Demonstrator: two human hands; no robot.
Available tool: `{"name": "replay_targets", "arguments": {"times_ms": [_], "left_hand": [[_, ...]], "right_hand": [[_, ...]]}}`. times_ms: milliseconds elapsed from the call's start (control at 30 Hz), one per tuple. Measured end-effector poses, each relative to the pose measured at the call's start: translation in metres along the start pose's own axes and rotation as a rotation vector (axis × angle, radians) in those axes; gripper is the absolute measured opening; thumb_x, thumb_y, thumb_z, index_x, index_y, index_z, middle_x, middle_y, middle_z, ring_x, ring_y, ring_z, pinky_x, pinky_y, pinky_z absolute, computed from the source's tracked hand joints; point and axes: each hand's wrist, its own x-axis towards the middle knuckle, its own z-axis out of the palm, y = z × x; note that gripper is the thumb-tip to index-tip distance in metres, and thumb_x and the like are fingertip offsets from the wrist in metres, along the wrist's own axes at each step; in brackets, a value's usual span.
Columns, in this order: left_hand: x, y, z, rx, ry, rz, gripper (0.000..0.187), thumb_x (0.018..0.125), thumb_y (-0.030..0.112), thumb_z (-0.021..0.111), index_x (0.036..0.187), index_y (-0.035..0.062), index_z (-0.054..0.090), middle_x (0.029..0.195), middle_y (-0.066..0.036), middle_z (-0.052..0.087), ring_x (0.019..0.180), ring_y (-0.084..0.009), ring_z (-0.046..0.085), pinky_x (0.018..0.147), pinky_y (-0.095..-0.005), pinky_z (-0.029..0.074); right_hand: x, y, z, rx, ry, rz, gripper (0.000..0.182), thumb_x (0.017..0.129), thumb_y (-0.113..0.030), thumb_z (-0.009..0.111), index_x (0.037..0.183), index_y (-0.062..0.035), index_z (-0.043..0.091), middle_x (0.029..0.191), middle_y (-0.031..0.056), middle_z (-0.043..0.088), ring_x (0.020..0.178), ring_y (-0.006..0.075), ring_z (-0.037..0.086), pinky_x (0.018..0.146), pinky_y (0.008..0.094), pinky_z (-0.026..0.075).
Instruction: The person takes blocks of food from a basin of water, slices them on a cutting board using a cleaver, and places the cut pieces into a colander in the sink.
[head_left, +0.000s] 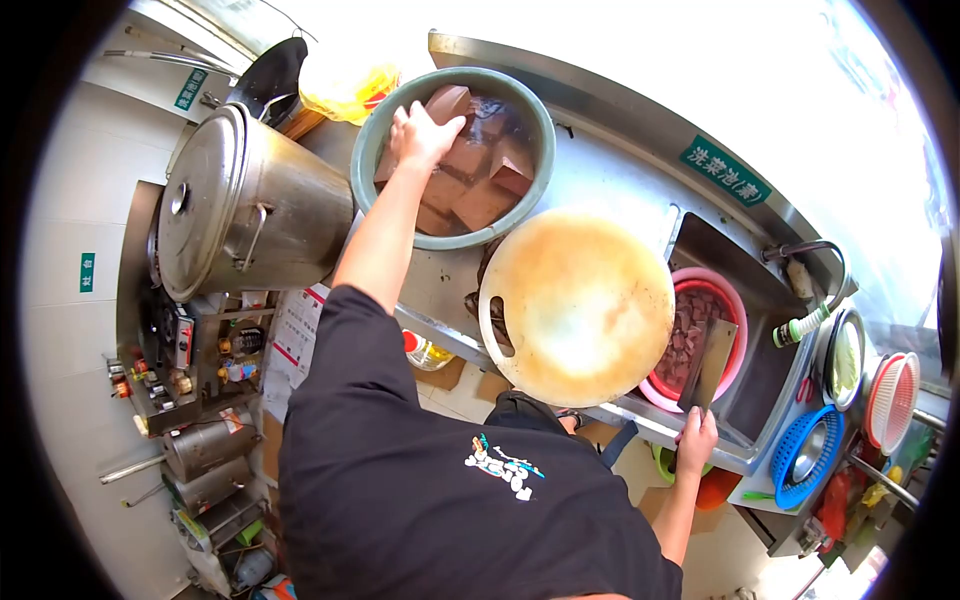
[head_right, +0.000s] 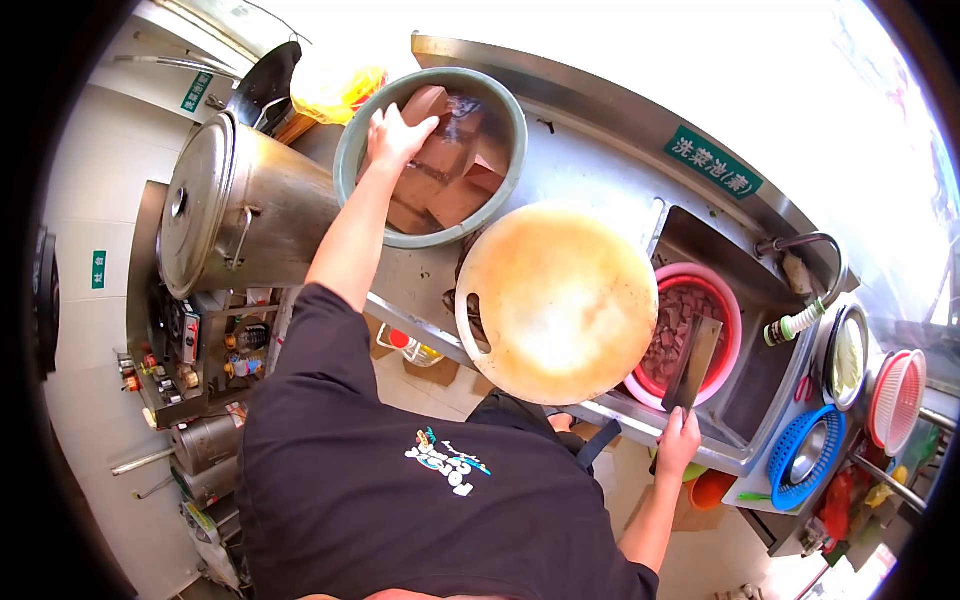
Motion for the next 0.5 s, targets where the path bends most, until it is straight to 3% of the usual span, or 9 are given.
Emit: {"name": "replay_targets", "arguments": {"times_ms": [33,67,167,333,467,500], "left_hand": [[0.004,0.004,-0.001,0.148,0.123,0.04,0.103,0.075,0.059,0.077,0.146,-0.0064,0.043,0.141,-0.029,0.054,0.129,-0.0385,0.056,0.11,-0.0439,0.043],[0.027,-0.008,0.017,0.105,0.071,0.057,0.106,0.075,0.062,0.075,0.151,-0.0004,0.037,0.145,-0.027,0.05,0.133,-0.0378,0.052,0.113,-0.0441,0.041],[0.049,-0.013,0.026,0.046,-0.082,-0.019,0.104,0.076,0.064,0.073,0.152,0.0031,0.037,0.147,-0.029,0.048,0.137,-0.0376,0.048,0.114,-0.0437,0.039],[-0.003,-0.004,0.038,0.151,-0.001,0.11,0.089,0.079,0.043,0.07,0.154,0.0125,0.035,0.143,-0.028,0.051,0.131,-0.0402,0.052,0.111,-0.0437,0.042],[-0.041,0.001,0.009,0.153,-0.334,0.044,0.092,0.068,0.04,0.078,0.144,0.0017,0.044,0.139,-0.026,0.054,0.128,-0.036,0.056,0.108,-0.0424,0.046],[-0.043,0.001,0.007,0.158,-0.331,0.043,0.092,0.068,0.04,0.078,0.144,0.0017,0.044,0.139,-0.026,0.054,0.128,-0.036,0.056,0.108,-0.0424,0.046]], "right_hand": [[0.002,-0.003,0.001,0.032,-0.001,0.009,0.017,0.102,-0.015,0.056,0.095,-0.0011,0.064,0.062,-0.0024,0.049,0.048,0.0056,0.046,0.043,0.026,0.039],[0.004,-0.009,0.004,0.028,0.0,0.003,0.017,0.102,-0.015,0.056,0.095,-0.0011,0.064,0.062,-0.0024,0.049,0.048,0.0056,0.046,0.043,0.026,0.039],[0.005,-0.024,0.01,0.051,0.018,0.02,0.018,0.102,-0.015,0.056,0.092,-0.0016,0.062,0.061,-0.0026,0.049,0.047,0.0058,0.046,0.043,0.026,0.039],[0.0,-0.019,0.013,0.085,-0.016,0.019,0.016,0.102,-0.015,0.056,0.093,-0.0021,0.062,0.063,-0.0034,0.048,0.049,0.0046,0.044,0.044,0.0244,0.039],[0.0,-0.002,0.012,0.12,-0.024,0.01,0.018,0.102,-0.015,0.055,0.096,0.0,0.063,0.062,-0.0027,0.049,0.048,0.0058,0.045,0.044,0.0253,0.04],[-0.002,0.001,0.012,0.12,-0.022,0.017,0.018,0.102,-0.015,0.055,0.097,0.0004,0.064,0.062,-0.0025,0.049,0.048,0.006,0.046,0.044,0.0255,0.04]]}}
